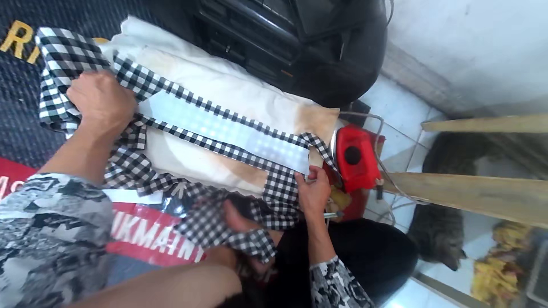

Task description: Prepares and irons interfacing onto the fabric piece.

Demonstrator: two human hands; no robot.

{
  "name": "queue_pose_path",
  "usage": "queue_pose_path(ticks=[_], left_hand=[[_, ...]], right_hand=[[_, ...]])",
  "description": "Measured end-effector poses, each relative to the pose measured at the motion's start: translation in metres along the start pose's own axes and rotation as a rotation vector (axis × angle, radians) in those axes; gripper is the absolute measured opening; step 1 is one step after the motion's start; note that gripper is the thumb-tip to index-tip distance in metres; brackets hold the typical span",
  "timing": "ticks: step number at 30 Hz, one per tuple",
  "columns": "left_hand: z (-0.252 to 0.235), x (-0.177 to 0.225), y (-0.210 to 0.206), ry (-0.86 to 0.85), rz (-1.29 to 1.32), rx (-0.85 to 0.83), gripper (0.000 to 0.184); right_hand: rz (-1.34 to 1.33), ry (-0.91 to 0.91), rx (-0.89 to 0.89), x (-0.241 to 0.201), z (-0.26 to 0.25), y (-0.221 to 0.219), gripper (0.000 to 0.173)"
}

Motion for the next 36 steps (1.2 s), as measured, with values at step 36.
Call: queue_pose_path(ticks=[36], left_hand=[[0.261, 0.083, -0.127, -0.868, 0.367, -1.091, 0.042]], right_hand=[[-0.095, 0.081, -0.14, 0.025, 0.018, 0.009, 0.047]])
Point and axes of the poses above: each hand's wrist, its own z-axis away from the middle knuckle, its own y-axis out of the back of the hand, x = y × z, the point moved 3 cm from there along -z, towards the middle knuckle, and after that the axes turned 13 degrees about -x, right-handed, at the moved point
